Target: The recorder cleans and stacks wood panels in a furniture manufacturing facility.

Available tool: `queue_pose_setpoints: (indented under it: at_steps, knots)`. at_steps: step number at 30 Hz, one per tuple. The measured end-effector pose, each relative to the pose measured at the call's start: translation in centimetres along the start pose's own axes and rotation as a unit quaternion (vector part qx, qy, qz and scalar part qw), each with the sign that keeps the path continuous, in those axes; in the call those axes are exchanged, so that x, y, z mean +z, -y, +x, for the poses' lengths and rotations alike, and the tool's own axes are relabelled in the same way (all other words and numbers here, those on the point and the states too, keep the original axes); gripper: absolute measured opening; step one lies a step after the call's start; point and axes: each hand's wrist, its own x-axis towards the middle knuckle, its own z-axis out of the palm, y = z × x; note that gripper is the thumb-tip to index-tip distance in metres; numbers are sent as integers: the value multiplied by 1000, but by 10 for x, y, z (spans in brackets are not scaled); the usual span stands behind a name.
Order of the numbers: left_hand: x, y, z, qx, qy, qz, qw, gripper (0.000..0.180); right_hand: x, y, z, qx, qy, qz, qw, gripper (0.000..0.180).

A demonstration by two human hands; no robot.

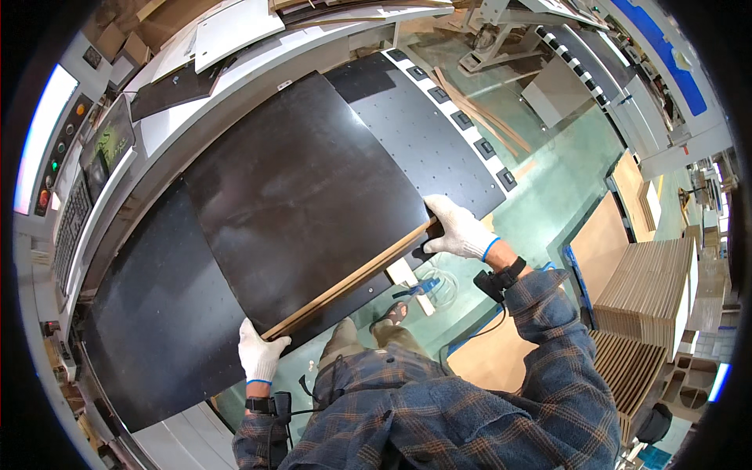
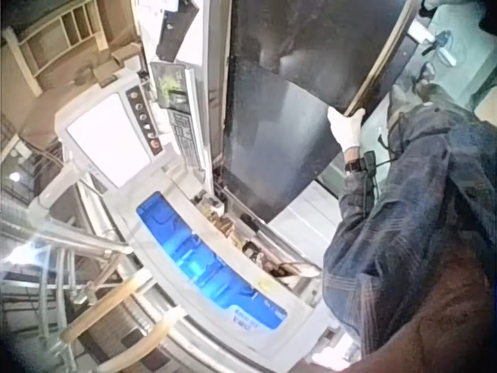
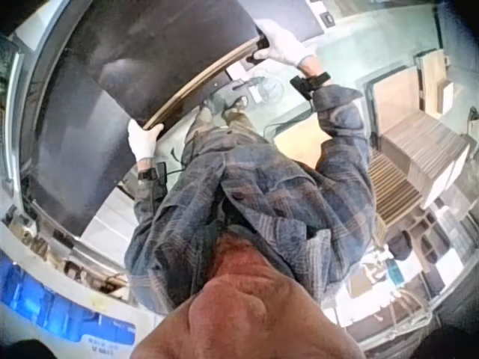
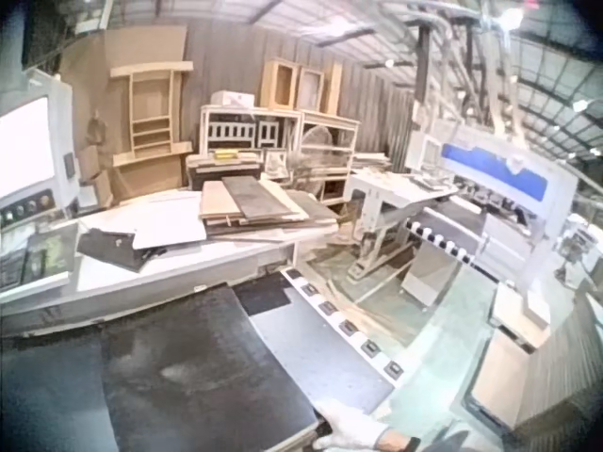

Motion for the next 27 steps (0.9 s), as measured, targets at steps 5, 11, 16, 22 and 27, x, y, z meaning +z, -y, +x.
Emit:
queue_pose_setpoints:
  at_steps: [5,11,16,22,27]
  knots:
    - [16,-1,-9,12,-71,-56,996,68,13,-16,-10,-14,-72,63,995,70]
    - [20,17,-7,30,-85,-9,996,68,2,-9,-5,1,-49,50,998,47]
    - [24,18,-13,21,-77,-2,997,67,14,-21,-11,-16,-50,-45,998,34]
    - [23,19,-9,12,-82,14,996,63,11,-18,-11,-21,-47,-74,996,36]
    - [30,-3,-22,74,-138,-93,983,49,-14,-34,-15,-78,-59,-79,992,32]
